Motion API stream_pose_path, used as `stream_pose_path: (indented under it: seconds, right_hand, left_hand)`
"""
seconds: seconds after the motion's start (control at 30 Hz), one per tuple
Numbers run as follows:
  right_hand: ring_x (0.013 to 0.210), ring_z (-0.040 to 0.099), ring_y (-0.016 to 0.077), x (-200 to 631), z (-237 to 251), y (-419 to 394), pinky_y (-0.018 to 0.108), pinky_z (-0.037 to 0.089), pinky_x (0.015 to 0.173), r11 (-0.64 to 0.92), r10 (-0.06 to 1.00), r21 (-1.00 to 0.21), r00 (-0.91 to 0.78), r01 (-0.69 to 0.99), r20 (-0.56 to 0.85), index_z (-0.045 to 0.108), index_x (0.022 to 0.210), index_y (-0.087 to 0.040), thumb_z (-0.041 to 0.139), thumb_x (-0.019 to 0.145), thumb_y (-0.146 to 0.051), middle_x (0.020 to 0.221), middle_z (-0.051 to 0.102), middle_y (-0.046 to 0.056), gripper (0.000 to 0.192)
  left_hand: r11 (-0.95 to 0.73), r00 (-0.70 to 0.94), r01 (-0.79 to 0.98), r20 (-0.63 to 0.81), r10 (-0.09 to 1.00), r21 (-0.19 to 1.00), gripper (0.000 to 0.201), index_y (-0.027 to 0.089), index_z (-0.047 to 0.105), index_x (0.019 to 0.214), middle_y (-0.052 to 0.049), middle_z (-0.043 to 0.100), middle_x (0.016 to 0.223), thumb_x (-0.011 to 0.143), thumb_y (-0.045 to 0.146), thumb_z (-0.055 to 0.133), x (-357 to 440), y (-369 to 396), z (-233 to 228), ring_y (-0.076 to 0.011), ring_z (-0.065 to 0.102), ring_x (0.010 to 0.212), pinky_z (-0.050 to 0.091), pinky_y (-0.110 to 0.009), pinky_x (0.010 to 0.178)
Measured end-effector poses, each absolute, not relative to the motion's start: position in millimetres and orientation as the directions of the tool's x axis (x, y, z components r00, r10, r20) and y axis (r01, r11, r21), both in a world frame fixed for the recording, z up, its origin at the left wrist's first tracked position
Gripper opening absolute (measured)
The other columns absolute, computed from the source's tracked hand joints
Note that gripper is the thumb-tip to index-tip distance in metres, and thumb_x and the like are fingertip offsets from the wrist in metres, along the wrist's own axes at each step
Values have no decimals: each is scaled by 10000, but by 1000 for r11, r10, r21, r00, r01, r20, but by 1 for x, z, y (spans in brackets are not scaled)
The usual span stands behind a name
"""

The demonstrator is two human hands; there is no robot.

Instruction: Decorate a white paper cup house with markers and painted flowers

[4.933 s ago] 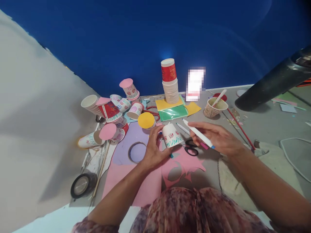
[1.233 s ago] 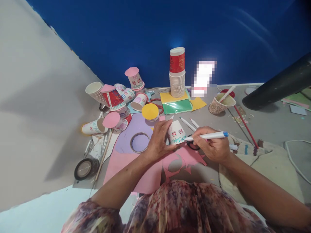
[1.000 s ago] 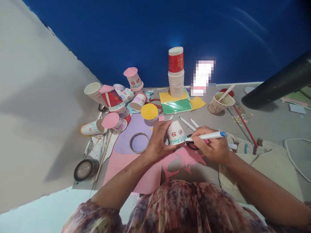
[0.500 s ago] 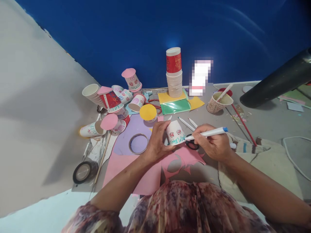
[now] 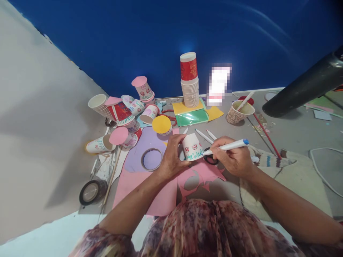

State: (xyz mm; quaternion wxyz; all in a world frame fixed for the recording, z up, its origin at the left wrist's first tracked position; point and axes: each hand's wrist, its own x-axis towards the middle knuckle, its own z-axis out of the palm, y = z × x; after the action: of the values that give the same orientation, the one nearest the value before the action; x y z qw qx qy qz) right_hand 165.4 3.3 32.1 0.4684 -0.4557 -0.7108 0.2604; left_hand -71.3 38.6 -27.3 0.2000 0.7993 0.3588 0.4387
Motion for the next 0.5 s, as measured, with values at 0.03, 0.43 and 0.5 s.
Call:
stream_pose_path:
  seconds: [0.03,0.43,0.5]
  right_hand:
    - [471,594,112,165,33,4,230,455,476,456,889,-791,-164,409,428,676,771,-210,628,945,-214,634,698,-5,180]
    - [506,651,143,166,33,5,227,499,465,135,990,-976,6,172,138,706,862,-205,736,879,-307,628,692,-4,108]
    - [508,636,134,168,32,5,221,486,457,77,997,-989,13,125,79,720,887,-200,769,878,-328,651,707,5,137]
  left_hand:
    - [-665,360,397,558,747,633,837,241,485,1426,-112,637,1268,744,358,956,-71,38,-26,-276,650,1128,581,-402,923]
    - [-664,366,368,555,747,651,957,294,422,1563,-137,567,1372,773,392,952,-72,39,-33,-302,585,1235,567,-463,1024]
    - [-646,342,374,549,763,665,927,311,431,1572,-136,554,1363,802,442,929,-71,38,-33,-303,571,1241,561,-474,1033]
